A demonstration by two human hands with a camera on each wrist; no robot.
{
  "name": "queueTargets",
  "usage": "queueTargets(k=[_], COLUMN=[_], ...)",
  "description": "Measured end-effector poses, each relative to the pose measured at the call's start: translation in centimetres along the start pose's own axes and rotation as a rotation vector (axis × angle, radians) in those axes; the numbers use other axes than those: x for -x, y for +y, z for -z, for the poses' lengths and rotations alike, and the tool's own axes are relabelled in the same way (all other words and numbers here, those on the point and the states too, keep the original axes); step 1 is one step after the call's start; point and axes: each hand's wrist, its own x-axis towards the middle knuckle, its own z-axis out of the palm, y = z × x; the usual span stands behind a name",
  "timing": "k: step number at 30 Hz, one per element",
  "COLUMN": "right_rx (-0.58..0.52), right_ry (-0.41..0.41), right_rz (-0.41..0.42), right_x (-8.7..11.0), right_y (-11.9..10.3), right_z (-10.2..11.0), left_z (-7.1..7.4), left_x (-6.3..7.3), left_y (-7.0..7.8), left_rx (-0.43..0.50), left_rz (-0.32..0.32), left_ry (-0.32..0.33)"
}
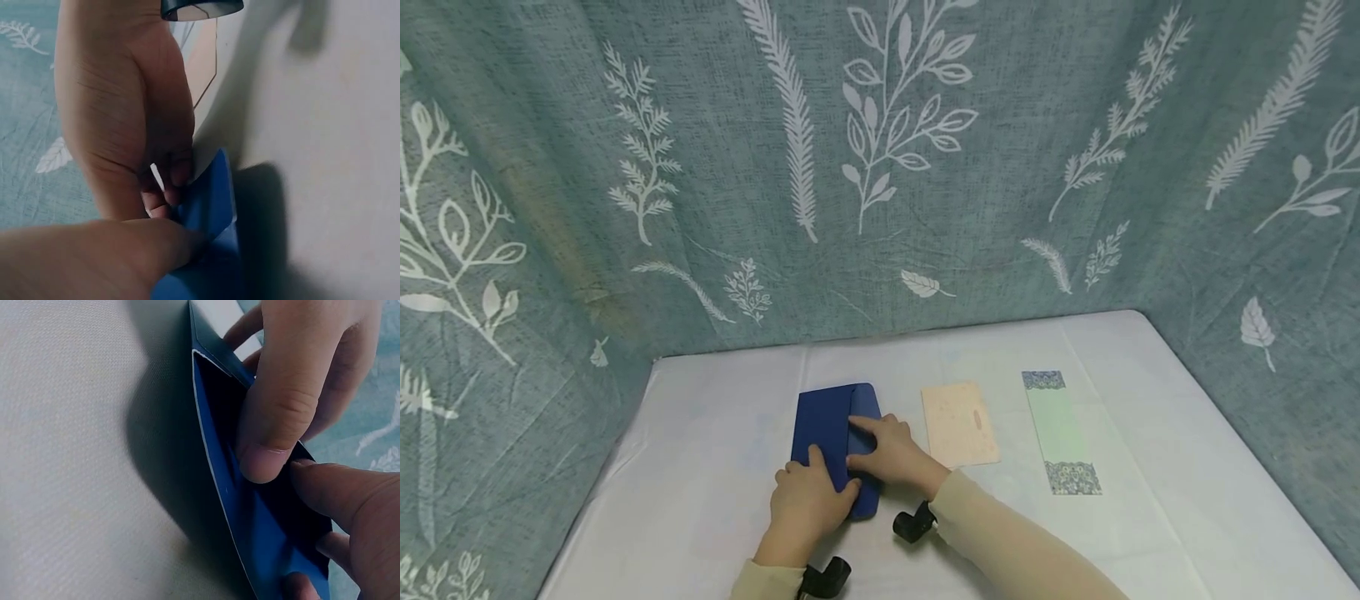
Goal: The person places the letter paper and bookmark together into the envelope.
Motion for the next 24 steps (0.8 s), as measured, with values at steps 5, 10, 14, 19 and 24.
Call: queueTargets(k=[5,10,14,19,24], right_rx=[0.02,0.077,0.124,0.011,-0.105], right_ry=[0.009,0.027,0.029,-0.006,0.036], right_rz=[0.003,0.027,0.046,0.035,0.022], right_x=[-0.1,0.0,0.2,1.0,2.0], right_y=[0.1,0.1,0.2,0.3,1.7], right_z=[-0.3,-0.4,-0.1,1.7,4.3], left_z=[-0.4,-0.3,-0.7,-0.7,-0.6], left_x=[0.1,0.0,0.0,0.0,0.0], left_y=[-0.2,-0.2,-0.3,-0.3,-0.4], left_rx=[-0.02,-0.027,-0.031,-0.038,-0.034], left_rz=[-0.016,-0.031,-0.034,-0.033,-0.042], left_ry=[0.036,0.058,0.065,0.062,0.076])
